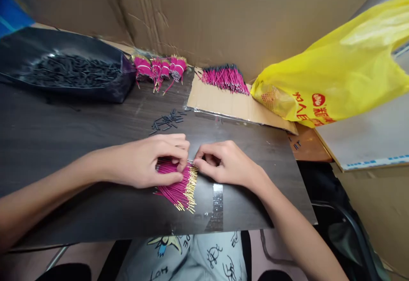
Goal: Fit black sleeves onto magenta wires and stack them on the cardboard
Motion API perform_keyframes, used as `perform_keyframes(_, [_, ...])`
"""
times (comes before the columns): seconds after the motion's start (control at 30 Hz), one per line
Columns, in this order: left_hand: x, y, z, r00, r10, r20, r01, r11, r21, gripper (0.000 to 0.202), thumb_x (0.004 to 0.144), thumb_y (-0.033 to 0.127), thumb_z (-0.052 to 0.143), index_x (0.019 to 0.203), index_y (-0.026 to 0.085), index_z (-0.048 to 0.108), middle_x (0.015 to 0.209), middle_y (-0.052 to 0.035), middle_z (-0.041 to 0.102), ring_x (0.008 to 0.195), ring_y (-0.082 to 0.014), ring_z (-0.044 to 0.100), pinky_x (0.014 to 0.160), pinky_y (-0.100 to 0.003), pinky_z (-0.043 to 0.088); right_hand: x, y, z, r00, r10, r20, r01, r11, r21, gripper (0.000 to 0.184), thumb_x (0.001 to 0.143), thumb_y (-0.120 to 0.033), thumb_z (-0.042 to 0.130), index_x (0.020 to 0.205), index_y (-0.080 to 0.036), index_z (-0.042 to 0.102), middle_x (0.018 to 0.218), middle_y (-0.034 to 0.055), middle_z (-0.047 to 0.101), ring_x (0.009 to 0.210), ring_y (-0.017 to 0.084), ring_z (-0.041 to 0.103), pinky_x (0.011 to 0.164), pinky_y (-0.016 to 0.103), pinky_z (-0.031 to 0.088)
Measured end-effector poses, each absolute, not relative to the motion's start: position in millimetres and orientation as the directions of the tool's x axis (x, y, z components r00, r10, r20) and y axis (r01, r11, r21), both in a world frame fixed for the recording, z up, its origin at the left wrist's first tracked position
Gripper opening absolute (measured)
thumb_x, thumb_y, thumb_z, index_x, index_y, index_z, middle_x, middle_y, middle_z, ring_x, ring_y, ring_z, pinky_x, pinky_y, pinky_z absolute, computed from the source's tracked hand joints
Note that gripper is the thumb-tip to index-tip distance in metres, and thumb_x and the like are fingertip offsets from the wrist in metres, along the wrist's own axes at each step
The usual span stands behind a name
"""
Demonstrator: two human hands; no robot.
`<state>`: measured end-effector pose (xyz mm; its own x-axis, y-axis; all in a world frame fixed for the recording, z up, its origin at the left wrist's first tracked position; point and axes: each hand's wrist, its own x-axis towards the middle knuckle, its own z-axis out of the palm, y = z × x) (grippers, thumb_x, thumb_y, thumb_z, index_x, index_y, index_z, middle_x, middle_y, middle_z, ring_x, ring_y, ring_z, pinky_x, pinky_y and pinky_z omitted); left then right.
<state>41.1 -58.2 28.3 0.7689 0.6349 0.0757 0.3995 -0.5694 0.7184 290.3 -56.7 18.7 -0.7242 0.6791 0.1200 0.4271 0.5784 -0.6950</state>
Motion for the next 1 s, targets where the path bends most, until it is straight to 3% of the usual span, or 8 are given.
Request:
perform_keyframes(0.07, [38.6,-63.4,33.5,0.815,0.580,0.007,0.402,-0.574,0.714,0.008,0.081,0.027,0.075,0.078,0.026,0.068,0.086,-0.0006,0.063,0.088,-0.0227,0.058,0.081,-0.030,0.047,289.4,-56.2,16.7,-0.708,0.690,0.152,0.412,0.578,-0.704,0.015,0.098,-0.026,0.061,0.089,-0.017,0.070,0.062,-0.0067,0.052,0.054,0.006,0.045,0.060,0.020,0.037])
perform_keyframes(0.23, [37.6,-76.0,24.7,0.878,0.474,-0.068,0.408,-0.667,0.623,0.022,0.074,0.019,0.081,0.085,0.026,0.064,0.101,-0.0010,0.063,0.097,-0.0252,0.058,0.077,-0.031,0.046,290.6,-53.8,15.1,-0.663,0.713,0.227,0.391,0.588,-0.708,0.013,0.099,-0.026,0.062,0.100,-0.017,0.071,0.063,-0.0077,0.053,0.054,0.006,0.045,0.060,0.019,0.037])
perform_keyframes(0.47, [45.7,-76.2,12.9,0.896,0.442,-0.028,0.374,-0.722,0.583,0.015,0.082,0.012,0.062,0.075,0.023,0.055,0.090,-0.0025,0.061,0.085,-0.0228,0.054,0.069,-0.035,0.040,292.8,-50.6,13.8,-0.620,0.742,0.257,0.419,0.589,-0.691,0.015,0.100,-0.028,0.061,0.097,-0.017,0.071,0.063,-0.0066,0.054,0.054,0.007,0.044,0.058,0.019,0.037])
perform_keyframes(0.73, [49.3,-73.2,9.1,0.891,0.453,0.033,0.352,-0.734,0.581,0.016,0.077,0.007,0.061,0.075,0.021,0.054,0.082,0.0000,0.056,0.077,-0.0186,0.049,0.065,-0.034,0.035,289.6,-47.2,3.8,-0.626,0.735,0.259,0.369,0.572,-0.732,0.018,0.100,-0.029,0.061,0.095,-0.015,0.071,0.061,-0.0065,0.055,0.053,0.006,0.045,0.058,0.020,0.037])
perform_keyframes(1.0, [50.8,-71.0,7.4,0.892,0.444,0.079,0.344,-0.783,0.518,0.016,0.081,0.007,0.060,0.077,0.020,0.054,0.080,-0.0005,0.054,0.074,-0.0184,0.048,0.065,-0.034,0.034,289.9,-42.4,-1.0,-0.600,0.753,0.269,0.359,0.554,-0.751,0.018,0.099,-0.028,0.061,0.092,-0.014,0.070,0.061,-0.0059,0.055,0.054,0.006,0.046,0.059,0.020,0.037])
